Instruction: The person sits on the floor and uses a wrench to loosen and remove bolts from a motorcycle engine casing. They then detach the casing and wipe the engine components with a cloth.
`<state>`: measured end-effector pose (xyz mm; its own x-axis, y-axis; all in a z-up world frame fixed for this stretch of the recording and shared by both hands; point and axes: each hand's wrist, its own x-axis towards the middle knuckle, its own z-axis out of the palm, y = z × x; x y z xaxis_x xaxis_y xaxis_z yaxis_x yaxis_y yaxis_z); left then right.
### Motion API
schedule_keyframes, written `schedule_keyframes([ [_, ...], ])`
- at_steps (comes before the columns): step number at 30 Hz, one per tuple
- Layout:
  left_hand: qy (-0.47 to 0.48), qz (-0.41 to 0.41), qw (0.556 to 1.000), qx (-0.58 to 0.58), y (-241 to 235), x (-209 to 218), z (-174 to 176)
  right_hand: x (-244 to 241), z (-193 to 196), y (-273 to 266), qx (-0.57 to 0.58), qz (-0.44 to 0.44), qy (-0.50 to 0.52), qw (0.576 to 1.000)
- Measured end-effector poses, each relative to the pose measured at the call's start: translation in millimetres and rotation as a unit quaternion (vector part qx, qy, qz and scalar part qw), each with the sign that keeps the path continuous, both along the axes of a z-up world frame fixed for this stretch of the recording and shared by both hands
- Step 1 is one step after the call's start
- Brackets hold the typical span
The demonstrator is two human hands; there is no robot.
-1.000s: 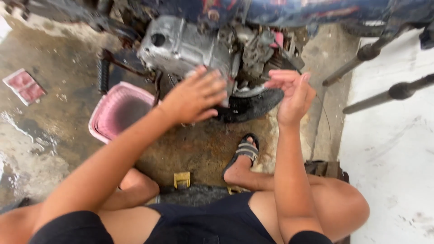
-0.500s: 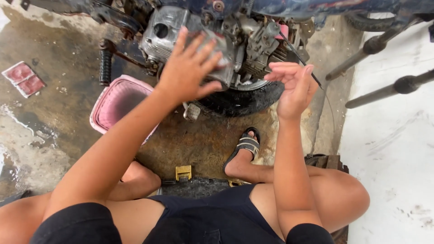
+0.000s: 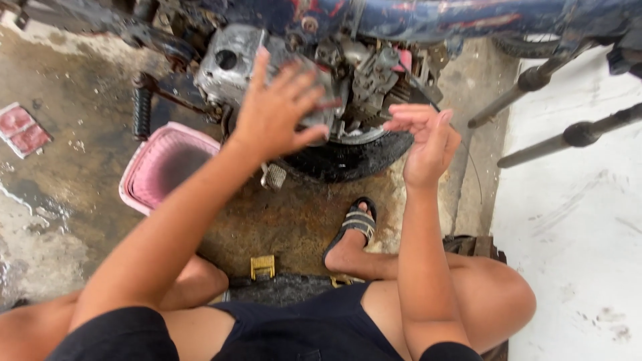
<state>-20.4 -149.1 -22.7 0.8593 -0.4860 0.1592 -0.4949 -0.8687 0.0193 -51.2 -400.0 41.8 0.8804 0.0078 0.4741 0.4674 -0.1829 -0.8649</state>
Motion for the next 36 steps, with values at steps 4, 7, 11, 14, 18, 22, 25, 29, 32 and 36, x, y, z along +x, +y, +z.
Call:
schedule_keyframes([
  [4,0.053,-0.075,0.995,0.044,-24,-15,10,2,3,10,0.023,-0.034,0.024,0.999],
  [7,0.027,-0.068,0.997,-0.032,-22,-10,-15,6,-1,4,0.006,0.012,0.003,1.0],
  [11,-0.067,-0.037,0.997,0.009,-33,-24,-18,2,3,-4,0.006,-0.033,0.011,0.999],
  [14,-0.089,-0.039,0.994,-0.05,-32,-7,-13,17,0,-9,0.043,-0.033,0.009,0.998],
  [18,-0.041,0.015,0.995,0.09,-27,-12,-14,13,3,-13,0.057,-0.034,-0.005,0.998],
  [22,-0.117,-0.049,0.992,-0.026,-35,-32,-12,20,7,-10,0.056,-0.006,-0.004,0.998],
  [25,0.035,0.052,0.998,0.031,-32,-29,1,21,9,-15,0.084,-0.01,-0.018,0.996],
  [29,0.034,-0.003,0.994,0.107,-43,-36,12,25,13,-14,0.138,-0.022,0.01,0.99],
  [32,0.019,0.036,0.993,0.11,-41,-29,2,30,20,-16,0.15,-0.019,0.001,0.988],
  [36,0.033,-0.003,0.988,0.148,-68,-60,-16,36,27,-26,0.216,-0.027,-0.01,0.976],
])
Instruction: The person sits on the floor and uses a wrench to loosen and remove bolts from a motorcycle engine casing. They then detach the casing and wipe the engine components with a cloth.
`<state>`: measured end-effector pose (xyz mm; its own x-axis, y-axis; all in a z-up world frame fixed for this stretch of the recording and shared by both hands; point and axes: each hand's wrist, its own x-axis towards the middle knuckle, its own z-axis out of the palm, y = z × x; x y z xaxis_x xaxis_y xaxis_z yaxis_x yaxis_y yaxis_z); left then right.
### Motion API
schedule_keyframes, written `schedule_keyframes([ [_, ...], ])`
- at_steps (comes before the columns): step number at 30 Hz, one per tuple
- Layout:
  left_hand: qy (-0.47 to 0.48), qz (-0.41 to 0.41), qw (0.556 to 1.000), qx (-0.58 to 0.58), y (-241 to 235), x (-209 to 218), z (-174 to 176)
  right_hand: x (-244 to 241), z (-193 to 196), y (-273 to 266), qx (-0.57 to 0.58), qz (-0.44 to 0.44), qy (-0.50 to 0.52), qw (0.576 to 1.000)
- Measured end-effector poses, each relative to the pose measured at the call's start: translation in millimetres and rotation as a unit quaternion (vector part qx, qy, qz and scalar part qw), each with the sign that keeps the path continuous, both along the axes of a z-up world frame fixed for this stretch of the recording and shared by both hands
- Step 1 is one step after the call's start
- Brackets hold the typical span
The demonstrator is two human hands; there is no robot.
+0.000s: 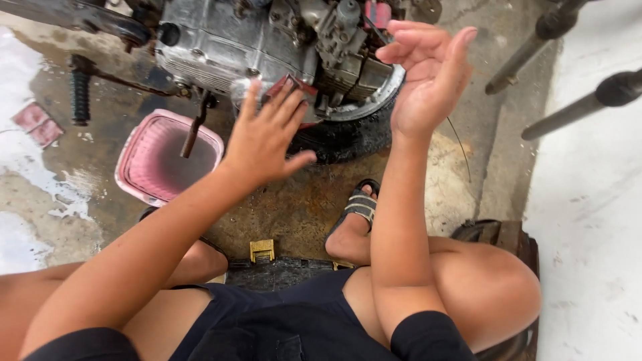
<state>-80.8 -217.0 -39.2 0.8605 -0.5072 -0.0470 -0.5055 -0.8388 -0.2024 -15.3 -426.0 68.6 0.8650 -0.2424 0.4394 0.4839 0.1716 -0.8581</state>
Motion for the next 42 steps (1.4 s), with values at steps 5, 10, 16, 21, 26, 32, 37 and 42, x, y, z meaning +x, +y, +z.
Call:
schedule_keyframes([
  [5,-0.025,0.091,0.989,-0.111,4,3,2,0,5,-6,0.028,-0.001,0.008,1.0],
  [10,0.014,0.147,0.982,-0.118,9,18,25,2,8,-1,0.06,0.009,0.036,0.998],
  [16,-0.056,0.022,0.993,-0.096,4,11,14,5,4,-14,0.065,0.025,0.013,0.998],
  [21,-0.026,0.022,0.998,-0.053,-10,1,-3,-4,8,-20,0.084,0.019,0.029,0.996],
  [26,-0.003,0.113,0.985,-0.132,1,5,14,-8,-1,-27,0.095,0.034,0.015,0.995],
  [32,0.033,0.123,0.985,-0.119,2,9,44,-5,7,-17,0.093,0.014,0.047,0.995],
  [37,-0.031,0.009,0.998,-0.062,11,18,18,0,3,-18,0.083,0.036,0.017,0.996],
  [42,-0.016,0.037,0.999,-0.037,1,14,9,-2,1,-23,0.098,0.031,0.027,0.994],
])
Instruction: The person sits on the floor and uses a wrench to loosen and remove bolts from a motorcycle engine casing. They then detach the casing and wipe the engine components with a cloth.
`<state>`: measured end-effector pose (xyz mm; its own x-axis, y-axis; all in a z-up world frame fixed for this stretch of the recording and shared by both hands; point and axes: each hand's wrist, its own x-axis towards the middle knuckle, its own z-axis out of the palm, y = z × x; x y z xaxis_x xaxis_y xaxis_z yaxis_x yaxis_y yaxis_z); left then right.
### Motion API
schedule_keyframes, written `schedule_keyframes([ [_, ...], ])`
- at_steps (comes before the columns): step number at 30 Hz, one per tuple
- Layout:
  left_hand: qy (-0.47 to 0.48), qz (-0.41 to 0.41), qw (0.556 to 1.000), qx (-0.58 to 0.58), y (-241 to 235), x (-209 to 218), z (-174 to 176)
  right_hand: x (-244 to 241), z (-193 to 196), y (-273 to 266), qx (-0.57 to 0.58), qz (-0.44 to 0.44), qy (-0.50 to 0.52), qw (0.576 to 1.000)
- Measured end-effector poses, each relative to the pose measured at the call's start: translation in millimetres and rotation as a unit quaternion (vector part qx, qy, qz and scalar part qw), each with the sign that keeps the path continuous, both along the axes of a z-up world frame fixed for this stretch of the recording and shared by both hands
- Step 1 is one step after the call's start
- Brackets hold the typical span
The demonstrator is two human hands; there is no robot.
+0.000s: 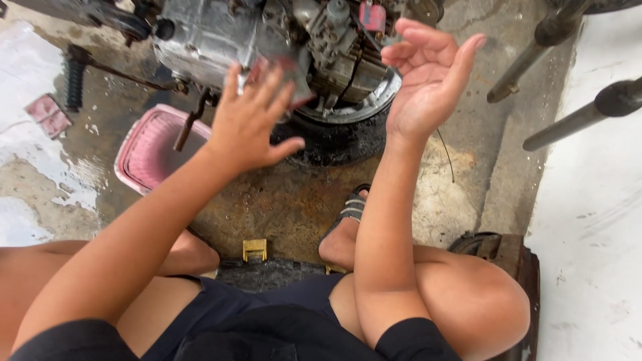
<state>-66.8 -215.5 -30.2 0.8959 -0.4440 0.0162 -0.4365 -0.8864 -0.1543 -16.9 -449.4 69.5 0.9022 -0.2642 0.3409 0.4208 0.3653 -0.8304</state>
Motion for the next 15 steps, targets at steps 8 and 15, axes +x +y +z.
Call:
schedule_keyframes([
  [8,0.052,0.063,0.993,-0.08,2,6,16,5,-4,6,-0.003,0.001,-0.006,1.0],
  [15,-0.109,-0.016,0.991,-0.077,-3,-11,-14,3,-4,9,0.003,0.004,0.002,1.0],
])
